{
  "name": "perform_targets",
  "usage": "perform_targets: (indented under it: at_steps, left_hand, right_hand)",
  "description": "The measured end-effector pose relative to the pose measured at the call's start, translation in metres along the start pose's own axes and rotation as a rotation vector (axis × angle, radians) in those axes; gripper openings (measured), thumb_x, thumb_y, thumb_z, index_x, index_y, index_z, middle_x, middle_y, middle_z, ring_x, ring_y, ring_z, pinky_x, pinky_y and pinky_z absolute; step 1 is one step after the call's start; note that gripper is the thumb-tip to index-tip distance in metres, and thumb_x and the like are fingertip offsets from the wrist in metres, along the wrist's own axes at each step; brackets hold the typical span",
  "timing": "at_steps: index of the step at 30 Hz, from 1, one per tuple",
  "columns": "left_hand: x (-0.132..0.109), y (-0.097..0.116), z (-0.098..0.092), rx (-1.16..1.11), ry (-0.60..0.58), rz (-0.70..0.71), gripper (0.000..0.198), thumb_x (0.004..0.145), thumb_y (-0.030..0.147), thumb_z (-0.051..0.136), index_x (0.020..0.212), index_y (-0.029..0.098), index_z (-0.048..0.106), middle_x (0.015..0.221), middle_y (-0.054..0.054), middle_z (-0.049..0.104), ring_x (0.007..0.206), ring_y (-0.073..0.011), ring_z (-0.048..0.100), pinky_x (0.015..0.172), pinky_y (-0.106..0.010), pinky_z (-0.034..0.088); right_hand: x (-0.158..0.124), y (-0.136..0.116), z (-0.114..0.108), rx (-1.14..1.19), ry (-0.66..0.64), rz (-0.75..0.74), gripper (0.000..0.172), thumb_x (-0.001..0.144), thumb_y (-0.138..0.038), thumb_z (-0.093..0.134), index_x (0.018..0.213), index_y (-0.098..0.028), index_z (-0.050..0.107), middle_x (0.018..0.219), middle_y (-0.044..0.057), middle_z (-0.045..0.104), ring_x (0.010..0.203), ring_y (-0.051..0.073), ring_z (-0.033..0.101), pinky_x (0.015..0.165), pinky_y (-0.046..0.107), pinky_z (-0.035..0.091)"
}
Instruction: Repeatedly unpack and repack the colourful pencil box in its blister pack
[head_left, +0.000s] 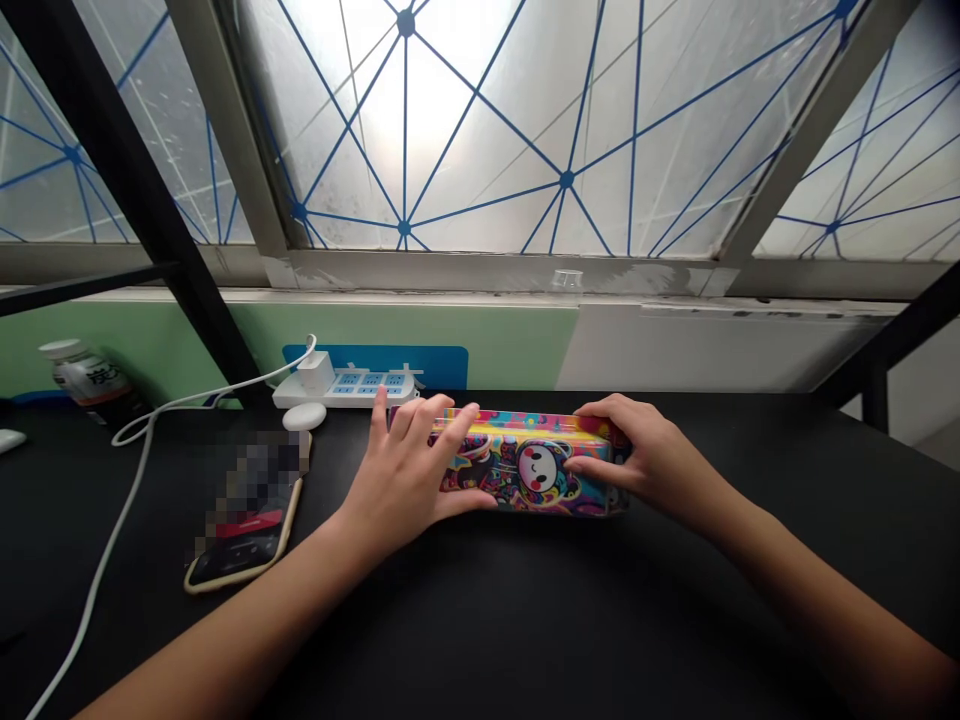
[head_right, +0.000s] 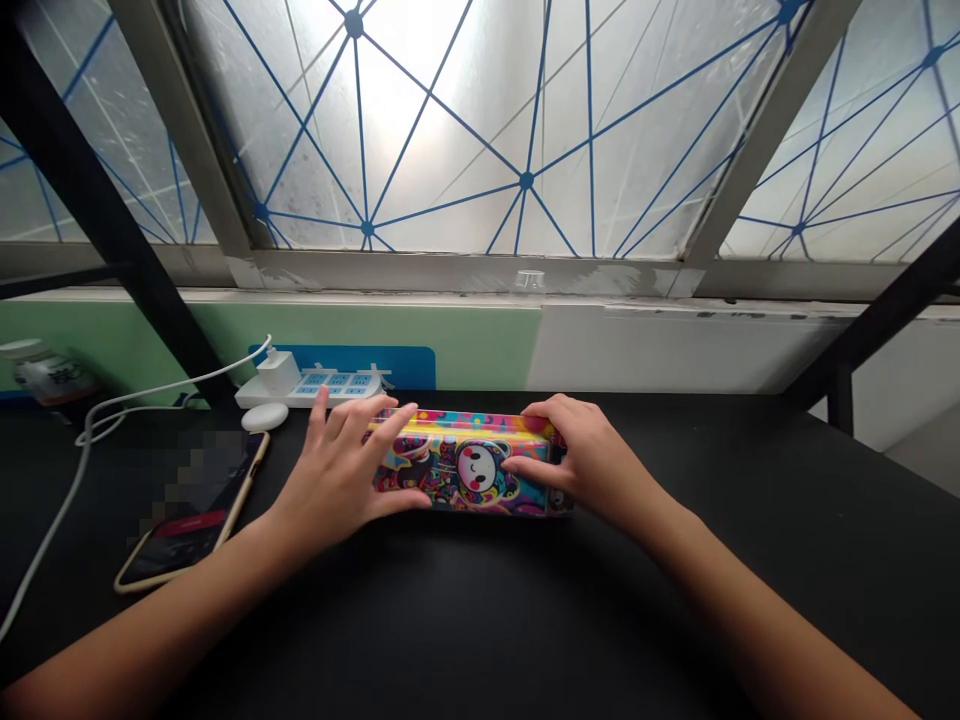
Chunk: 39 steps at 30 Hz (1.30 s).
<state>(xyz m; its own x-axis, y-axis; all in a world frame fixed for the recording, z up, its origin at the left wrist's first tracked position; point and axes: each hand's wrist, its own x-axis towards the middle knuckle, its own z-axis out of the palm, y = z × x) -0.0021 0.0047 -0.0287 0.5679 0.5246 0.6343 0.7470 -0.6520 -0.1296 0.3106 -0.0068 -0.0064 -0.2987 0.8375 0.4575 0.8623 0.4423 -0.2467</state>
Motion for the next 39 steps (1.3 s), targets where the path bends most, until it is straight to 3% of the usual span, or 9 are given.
perform_targets:
  at_steps: [4, 7, 9, 15, 20, 26, 30, 34, 39]
  left_hand:
    - [0.004, -0.007, -0.009, -0.049, -0.035, -0.034, 0.055, 0.084, 0.051, 0.071, 0.129, 0.024, 0.056, 0.125, -0.013, 0.064, 0.118, -0.0350, 0.057, 0.117, -0.066, 0.002]
    - [0.004, -0.005, -0.009, -0.128, -0.159, -0.030, 0.026, 0.085, 0.029, 0.071, 0.109, 0.025, 0.063, 0.108, -0.009, 0.070, 0.103, -0.0309, 0.064, 0.116, -0.060, 0.018]
    - [0.003, -0.002, -0.006, -0.160, -0.220, -0.037, 0.023, 0.083, 0.022, 0.072, 0.103, 0.025, 0.063, 0.108, -0.009, 0.070, 0.101, -0.0307, 0.065, 0.112, -0.056, 0.029]
    - [0.003, 0.005, -0.008, -0.151, -0.337, -0.034, 0.038, 0.077, 0.043, 0.080, 0.107, 0.024, 0.063, 0.106, -0.013, 0.069, 0.101, -0.0365, 0.065, 0.100, -0.056, 0.040]
    - [0.005, 0.013, -0.015, -0.118, -0.395, -0.002, 0.045, 0.087, 0.057, 0.065, 0.114, 0.021, 0.063, 0.107, -0.012, 0.070, 0.101, -0.0333, 0.064, 0.095, -0.050, 0.045]
    - [-0.001, 0.006, -0.003, -0.159, -0.456, -0.107, 0.086, 0.085, 0.077, 0.046, 0.150, 0.022, 0.038, 0.155, -0.017, 0.040, 0.142, -0.0399, 0.036, 0.112, -0.061, 0.028]
    - [-0.003, -0.007, 0.006, -0.217, -0.619, -0.176, 0.100, 0.081, 0.087, 0.034, 0.157, 0.022, 0.026, 0.162, -0.014, 0.026, 0.150, -0.0387, 0.020, 0.117, -0.061, 0.019]
    - [-0.002, -0.013, 0.007, -0.239, -0.656, -0.195, 0.102, 0.079, 0.089, 0.034, 0.157, 0.024, 0.024, 0.164, -0.012, 0.021, 0.151, -0.0357, 0.017, 0.119, -0.057, 0.013]
    - [-0.002, -0.013, 0.006, -0.261, -0.689, -0.193, 0.101, 0.080, 0.088, 0.033, 0.159, 0.026, 0.019, 0.165, -0.009, 0.016, 0.152, -0.0348, 0.014, 0.120, -0.057, 0.010]
  right_hand:
    - [-0.005, -0.009, -0.003, -0.028, 0.067, -0.145, 0.038, 0.079, -0.053, 0.074, 0.099, -0.026, 0.057, 0.097, 0.007, 0.066, 0.089, 0.027, 0.063, 0.084, 0.042, 0.051]
    - [-0.010, -0.018, 0.003, -0.082, 0.032, -0.286, 0.026, 0.085, -0.042, 0.072, 0.097, -0.026, 0.054, 0.096, 0.006, 0.068, 0.090, 0.026, 0.064, 0.088, 0.044, 0.050]
    - [-0.012, -0.023, 0.009, -0.123, -0.026, -0.355, 0.019, 0.089, -0.034, 0.067, 0.100, -0.025, 0.054, 0.099, 0.006, 0.069, 0.089, 0.025, 0.066, 0.089, 0.046, 0.051]
    - [-0.016, -0.034, 0.026, -0.192, -0.129, -0.397, 0.038, 0.090, -0.022, 0.060, 0.127, -0.019, 0.052, 0.122, 0.013, 0.069, 0.109, 0.030, 0.065, 0.094, 0.050, 0.051]
    - [-0.018, -0.035, 0.035, -0.182, -0.195, -0.380, 0.057, 0.089, -0.031, 0.066, 0.141, -0.017, 0.047, 0.141, 0.016, 0.058, 0.127, 0.032, 0.055, 0.102, 0.052, 0.048]
    - [-0.019, -0.034, 0.048, -0.126, -0.266, -0.412, 0.078, 0.089, -0.051, 0.065, 0.154, -0.020, 0.033, 0.157, 0.013, 0.038, 0.146, 0.031, 0.031, 0.116, 0.052, 0.033]
    - [-0.017, -0.034, 0.045, -0.090, -0.369, -0.360, 0.078, 0.091, -0.058, 0.058, 0.155, -0.024, 0.031, 0.158, 0.011, 0.035, 0.147, 0.031, 0.030, 0.117, 0.054, 0.031]
    - [-0.018, -0.023, 0.026, -0.053, -0.463, -0.264, 0.075, 0.089, -0.066, 0.054, 0.152, -0.029, 0.038, 0.157, 0.006, 0.036, 0.144, 0.032, 0.035, 0.116, 0.053, 0.031]
    - [-0.018, 0.003, -0.001, -0.089, -0.489, -0.143, 0.057, 0.090, -0.066, 0.054, 0.137, -0.034, 0.059, 0.144, 0.002, 0.056, 0.135, 0.032, 0.050, 0.108, 0.048, 0.043]
